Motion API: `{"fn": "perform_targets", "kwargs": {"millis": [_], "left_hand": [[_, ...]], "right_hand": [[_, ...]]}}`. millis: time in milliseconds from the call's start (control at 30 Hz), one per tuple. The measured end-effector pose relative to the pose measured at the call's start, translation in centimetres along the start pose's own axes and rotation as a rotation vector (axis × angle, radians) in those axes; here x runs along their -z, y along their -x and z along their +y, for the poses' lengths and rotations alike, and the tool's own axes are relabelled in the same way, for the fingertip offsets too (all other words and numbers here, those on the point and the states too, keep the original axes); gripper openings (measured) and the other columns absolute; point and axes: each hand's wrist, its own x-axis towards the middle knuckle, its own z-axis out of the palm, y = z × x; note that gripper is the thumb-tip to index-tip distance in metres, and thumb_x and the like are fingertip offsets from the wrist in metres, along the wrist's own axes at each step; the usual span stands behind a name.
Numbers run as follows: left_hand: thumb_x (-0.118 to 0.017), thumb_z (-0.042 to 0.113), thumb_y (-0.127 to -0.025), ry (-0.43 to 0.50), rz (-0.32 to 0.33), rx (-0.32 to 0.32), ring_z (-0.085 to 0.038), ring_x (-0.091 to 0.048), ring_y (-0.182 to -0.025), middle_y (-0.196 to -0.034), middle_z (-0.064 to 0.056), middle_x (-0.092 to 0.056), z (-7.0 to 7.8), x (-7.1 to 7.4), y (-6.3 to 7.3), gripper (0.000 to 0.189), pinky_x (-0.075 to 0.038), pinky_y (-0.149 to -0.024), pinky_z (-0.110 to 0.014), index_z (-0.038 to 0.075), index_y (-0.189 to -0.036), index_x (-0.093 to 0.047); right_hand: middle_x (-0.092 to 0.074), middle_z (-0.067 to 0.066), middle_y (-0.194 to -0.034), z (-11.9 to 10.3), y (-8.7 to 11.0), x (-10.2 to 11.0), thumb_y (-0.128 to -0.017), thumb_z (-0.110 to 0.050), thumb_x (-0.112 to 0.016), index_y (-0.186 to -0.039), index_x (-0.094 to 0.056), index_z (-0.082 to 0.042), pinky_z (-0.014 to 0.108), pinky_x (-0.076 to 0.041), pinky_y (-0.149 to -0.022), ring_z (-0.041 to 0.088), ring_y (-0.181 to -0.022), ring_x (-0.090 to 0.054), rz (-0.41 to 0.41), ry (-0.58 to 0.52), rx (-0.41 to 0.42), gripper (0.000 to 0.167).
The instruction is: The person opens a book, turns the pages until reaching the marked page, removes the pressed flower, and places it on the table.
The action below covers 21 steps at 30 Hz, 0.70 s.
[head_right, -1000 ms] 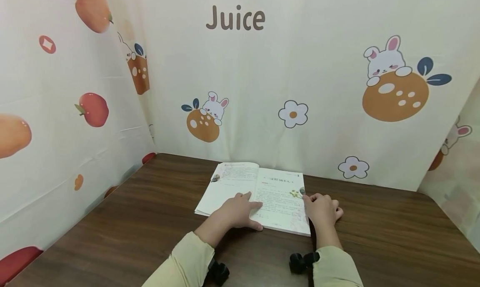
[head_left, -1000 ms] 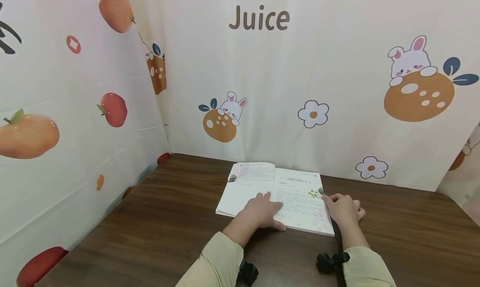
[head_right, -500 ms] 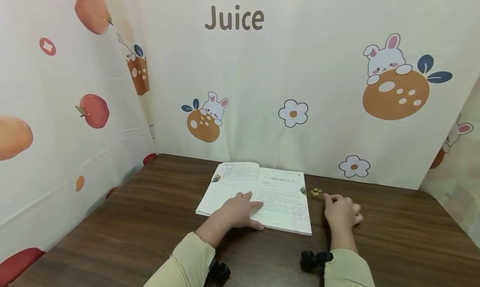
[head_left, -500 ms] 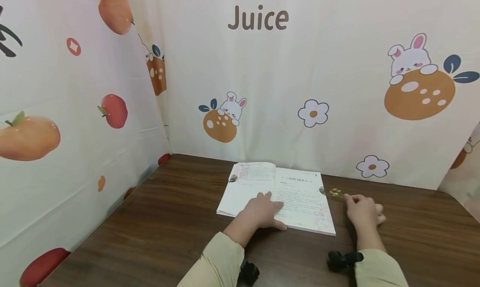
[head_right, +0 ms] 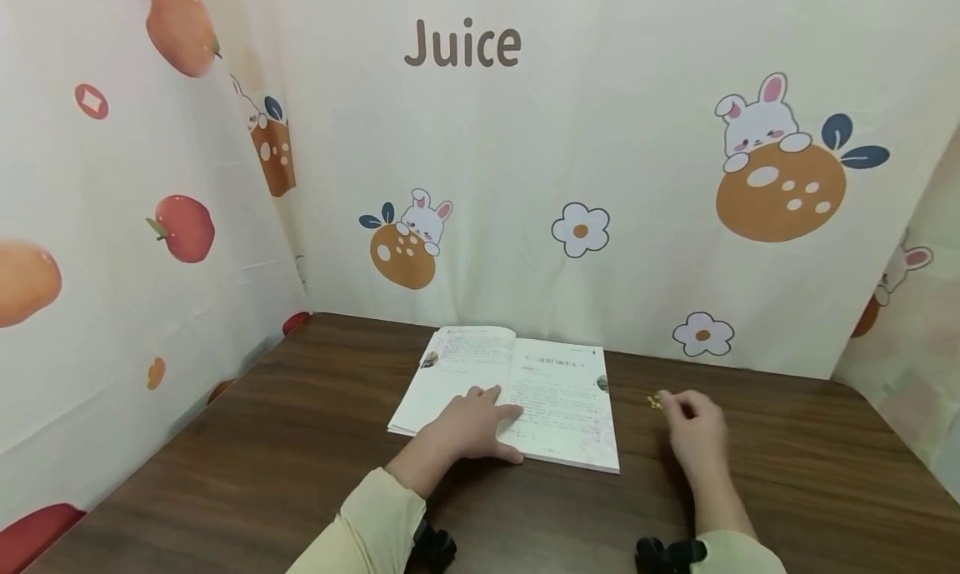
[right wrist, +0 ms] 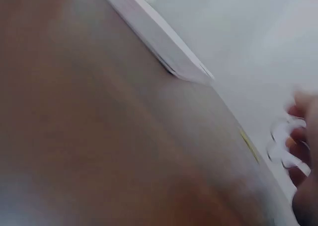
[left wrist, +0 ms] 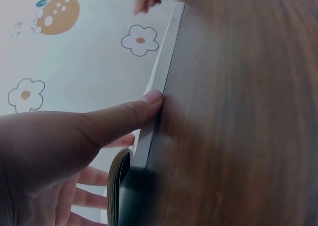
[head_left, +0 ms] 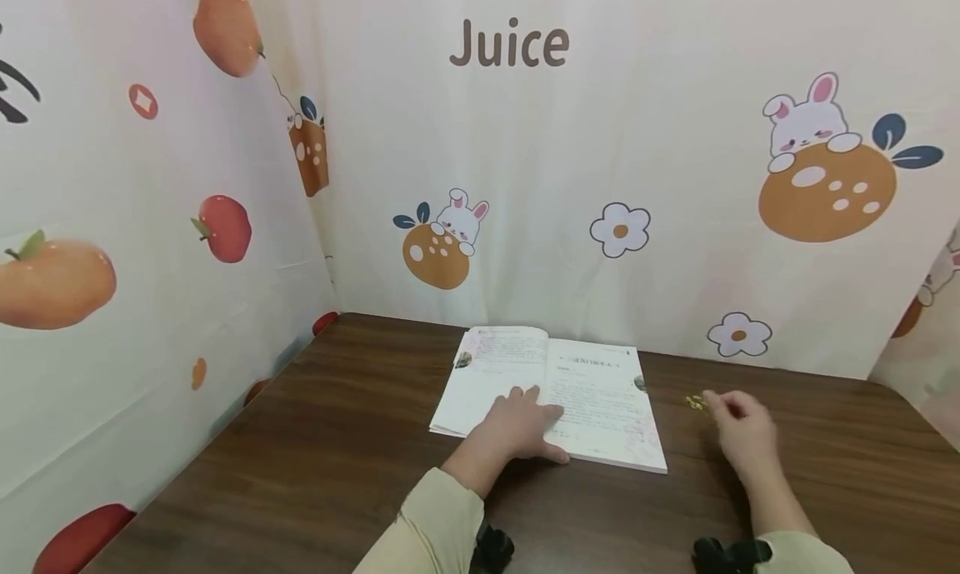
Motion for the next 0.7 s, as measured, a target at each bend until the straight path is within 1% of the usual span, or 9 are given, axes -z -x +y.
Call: {"fn": "perform_targets", "kwargs": {"millis": [33, 100, 167, 233, 333, 433, 500, 567, 700], "left_hand": [[-0.064, 0.066, -0.071, 0.002, 0.001, -0.009, -0.026, -0.040, -0.119, -0.139, -0.005, -0.041, -0.2, 0.0, 0.0, 0.070, -0.036, -0.094, -0.043, 0.035, -0.132, -0.050], [-0.065, 0.063, -0.072, 0.007, 0.001, -0.029, -0.025, -0.038, -0.122, -0.141, -0.003, -0.040, -0.8, 0.2, 0.0, 0.070, -0.034, -0.096, -0.044, 0.034, -0.133, -0.049], [-0.067, 0.059, -0.073, 0.005, -0.005, -0.058, -0.024, -0.036, -0.126, -0.143, -0.002, -0.038, -1.6, 0.4, 0.2, 0.069, -0.032, -0.097, -0.045, 0.033, -0.135, -0.048], [-0.068, 0.054, -0.076, 0.016, -0.022, -0.082, -0.023, -0.033, -0.129, -0.145, 0.000, -0.036, -2.4, 0.7, 0.5, 0.068, -0.030, -0.098, -0.047, 0.032, -0.136, -0.046], [-0.069, 0.043, -0.079, 0.027, -0.041, -0.096, -0.023, -0.031, -0.131, -0.146, 0.001, -0.034, -3.7, 1.2, 1.1, 0.064, -0.027, -0.099, -0.050, 0.031, -0.137, -0.044], [-0.071, 0.030, -0.081, 0.026, -0.070, -0.066, -0.026, -0.027, -0.133, -0.147, 0.000, -0.032, -5.3, 1.9, 1.8, 0.065, -0.022, -0.100, -0.055, 0.030, -0.139, -0.041], [-0.072, 0.024, -0.080, 0.019, -0.084, -0.026, -0.029, -0.024, -0.134, -0.148, -0.002, -0.030, -6.6, 2.3, 2.3, 0.068, -0.019, -0.101, -0.059, 0.029, -0.140, -0.040], [-0.073, 0.021, -0.078, 0.046, -0.095, 0.031, -0.032, -0.021, -0.134, -0.149, -0.006, -0.028, -7.9, 3.0, 2.9, 0.067, -0.016, -0.100, -0.062, 0.028, -0.138, -0.043], [-0.073, 0.014, -0.076, 0.186, -0.037, 0.136, -0.037, -0.015, -0.134, -0.147, -0.012, -0.027, -9.5, 4.8, 4.2, 0.048, -0.016, -0.099, -0.064, 0.026, -0.120, -0.061]], "right_hand": [[-0.056, 0.022, -0.103, -0.3, 0.4, -0.3, -0.095, -0.031, -0.051, -0.093, -0.063, 0.002, 0.048, -0.034, -0.081, 0.038, -0.101, -0.045, -0.054, -0.035, 0.080, 0.035], [-0.058, 0.019, -0.111, -1.0, 1.2, -1.0, -0.093, -0.026, -0.056, -0.099, -0.066, -0.002, 0.050, -0.036, -0.086, 0.036, -0.108, -0.047, -0.215, -0.089, 0.226, 0.027], [-0.054, 0.017, -0.124, -1.6, 2.1, -1.4, -0.090, -0.025, -0.060, -0.110, -0.065, -0.005, 0.058, -0.028, -0.094, 0.041, -0.121, -0.039, -0.368, -0.103, 0.311, 0.029], [-0.049, 0.017, -0.132, -1.9, 2.7, -1.6, -0.087, -0.027, -0.065, -0.117, -0.063, -0.006, 0.064, -0.022, -0.094, 0.044, -0.125, -0.033, -0.460, -0.089, 0.349, 0.037], [-0.046, 0.013, -0.137, -2.1, 3.2, -1.6, -0.082, -0.031, -0.068, -0.121, -0.062, -0.009, 0.066, -0.017, -0.095, 0.045, -0.129, -0.029, -0.506, -0.029, 0.353, 0.045], [-0.046, 0.014, -0.137, -2.1, 3.1, -1.4, -0.081, -0.032, -0.069, -0.120, -0.063, -0.009, 0.066, -0.015, -0.097, 0.044, -0.129, -0.029, -0.512, -0.014, 0.346, 0.046], [-0.046, 0.013, -0.137, -2.0, 3.1, -1.3, -0.081, -0.033, -0.069, -0.121, -0.062, -0.009, 0.065, -0.015, -0.097, 0.043, -0.129, -0.029, -0.520, -0.010, 0.340, 0.047], [-0.046, 0.013, -0.137, -1.9, 3.0, -1.3, -0.081, -0.034, -0.069, -0.121, -0.062, -0.009, 0.065, -0.015, -0.097, 0.043, -0.129, -0.029, -0.530, -0.007, 0.336, 0.047], [-0.046, 0.012, -0.137, -1.7, 3.1, -1.2, -0.081, -0.036, -0.068, -0.121, -0.062, -0.010, 0.066, -0.015, -0.096, 0.042, -0.129, -0.029, -0.538, -0.003, 0.328, 0.048]]}}
